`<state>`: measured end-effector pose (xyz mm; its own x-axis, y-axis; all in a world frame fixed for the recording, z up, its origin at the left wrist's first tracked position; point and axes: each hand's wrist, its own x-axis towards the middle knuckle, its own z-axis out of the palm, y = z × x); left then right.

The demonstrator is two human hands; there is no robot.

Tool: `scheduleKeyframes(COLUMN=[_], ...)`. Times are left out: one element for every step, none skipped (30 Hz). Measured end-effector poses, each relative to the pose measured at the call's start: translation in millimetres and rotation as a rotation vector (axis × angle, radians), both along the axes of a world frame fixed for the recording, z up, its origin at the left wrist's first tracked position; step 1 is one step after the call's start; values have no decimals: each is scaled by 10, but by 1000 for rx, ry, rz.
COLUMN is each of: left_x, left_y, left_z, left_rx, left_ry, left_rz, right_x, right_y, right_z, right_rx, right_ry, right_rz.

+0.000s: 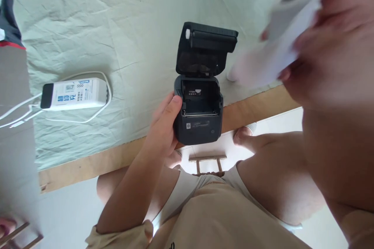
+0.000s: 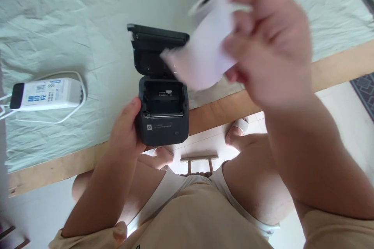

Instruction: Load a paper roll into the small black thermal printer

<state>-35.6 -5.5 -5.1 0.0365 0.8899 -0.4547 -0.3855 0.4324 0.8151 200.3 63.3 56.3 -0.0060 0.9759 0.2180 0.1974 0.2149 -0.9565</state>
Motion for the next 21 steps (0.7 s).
scheduleKeyframes(left_x=[-11, -23, -33, -41, -47, -49, -49, -46, -41, -35, -28, -20, -12, -4, 4, 10, 16, 21, 23, 25, 24], left_y=[6, 13, 20, 27, 32, 36, 38, 38, 37, 34, 31, 28, 25, 22, 21, 20, 20, 21, 21, 22, 23], left_z=[-11, -22, -32, -41, -47, -50, -49, -44, -35, -22, -7, 11, 29, 46, 62, 74, 84, 91, 94, 95, 93], left_rx=[6, 17, 33, 47, 58, 64, 67, 64, 52, 35, 19, 3, -8, -16, -18, -22, -28, -31, -31, -29, -25], left_ry=[-1, -2, -5, -11, -18, -23, -27, -29, -25, -19, -13, -5, 2, 9, 14, 17, 19, 18, 12, 5, -3], left_rz=[-21, -44, -63, -81, -91, -95, -93, -90, -85, -79, -69, -58, -44, -30, -17, -10, -9, -10, -14, -20, -22], right_x=[85, 163, 231, 289, 336, 371, 397, 414, 424, 430, 433, 435, 438, 442, 447, 454, 461, 468, 475, 480, 482], right_y=[85, 168, 241, 296, 329, 340, 330, 306, 274, 240, 208, 183, 166, 157, 157, 163, 174, 186, 198, 208, 212], right_z=[-40, -95, -162, -237, -315, -388, -452, -503, -538, -559, -568, -569, -567, -565, -567, -573, -585, -599, -614, -625, -630], right_rx=[-38, -104, -177, -178, -142, -116, -106, -119, -146, -165, -162, -140, -106, -67, -31, 2, 34, 57, 59, 28, -33], right_ry=[121, 207, 245, 269, 259, 219, 154, 60, -57, -193, -332, -461, -561, -627, -662, -673, -672, -672, -681, -698, -715], right_rz=[-119, -224, -294, -353, -388, -407, -406, -391, -374, -360, -359, -354, -345, -331, -307, -285, -273, -274, -282, -291, -298])
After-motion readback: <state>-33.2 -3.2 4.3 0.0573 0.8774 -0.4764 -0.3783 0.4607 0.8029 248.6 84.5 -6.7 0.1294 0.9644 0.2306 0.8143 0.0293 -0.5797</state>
